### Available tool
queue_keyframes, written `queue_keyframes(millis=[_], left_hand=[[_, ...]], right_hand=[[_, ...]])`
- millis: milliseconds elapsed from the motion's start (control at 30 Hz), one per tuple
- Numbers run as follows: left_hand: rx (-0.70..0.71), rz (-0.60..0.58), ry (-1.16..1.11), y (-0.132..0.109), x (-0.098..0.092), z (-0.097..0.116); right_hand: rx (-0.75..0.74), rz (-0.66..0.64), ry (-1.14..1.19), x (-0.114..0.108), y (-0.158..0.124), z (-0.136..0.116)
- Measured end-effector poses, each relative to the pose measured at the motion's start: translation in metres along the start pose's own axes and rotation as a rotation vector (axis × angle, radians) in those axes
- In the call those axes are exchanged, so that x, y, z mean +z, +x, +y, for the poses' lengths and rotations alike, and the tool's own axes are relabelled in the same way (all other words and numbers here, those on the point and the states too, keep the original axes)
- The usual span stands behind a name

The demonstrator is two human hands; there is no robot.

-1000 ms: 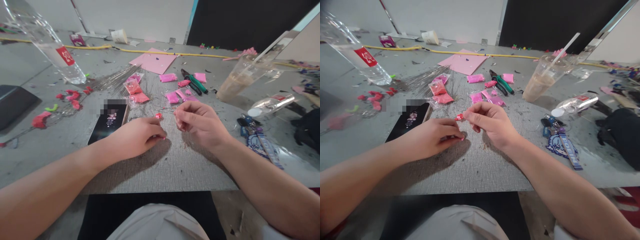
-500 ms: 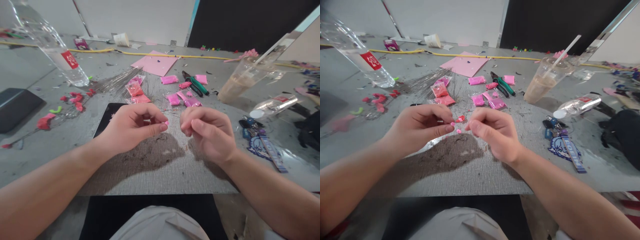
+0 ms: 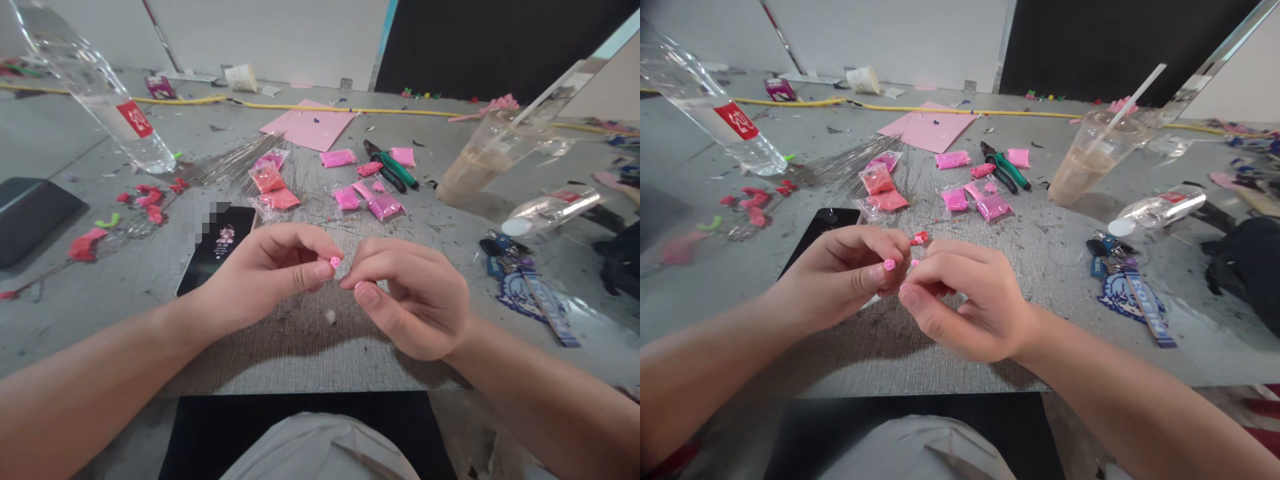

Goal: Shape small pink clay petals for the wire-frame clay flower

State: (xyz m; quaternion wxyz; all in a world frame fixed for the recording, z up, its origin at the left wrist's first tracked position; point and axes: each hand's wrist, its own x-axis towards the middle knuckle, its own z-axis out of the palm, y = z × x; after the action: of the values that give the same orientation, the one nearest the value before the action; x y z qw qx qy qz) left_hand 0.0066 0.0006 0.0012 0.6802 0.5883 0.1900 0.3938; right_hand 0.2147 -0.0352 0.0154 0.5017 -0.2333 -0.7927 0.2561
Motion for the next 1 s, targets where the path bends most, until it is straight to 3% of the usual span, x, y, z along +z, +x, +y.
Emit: queue_keyframes(millis=[300, 1000], left_hand=[[-0.033, 0.035, -0.132, -0.0073, 0.0110, -0.0078], [0.007, 0.017, -0.130, -0.0075, 0.0100, -0.0073]], right_hand=[[-0.047, -0.017, -0.095, 0.0023, -0.0038, -0.0018], [-0.089, 0.025, -0.224, 0.0059, -0.0062, 0.0020]])
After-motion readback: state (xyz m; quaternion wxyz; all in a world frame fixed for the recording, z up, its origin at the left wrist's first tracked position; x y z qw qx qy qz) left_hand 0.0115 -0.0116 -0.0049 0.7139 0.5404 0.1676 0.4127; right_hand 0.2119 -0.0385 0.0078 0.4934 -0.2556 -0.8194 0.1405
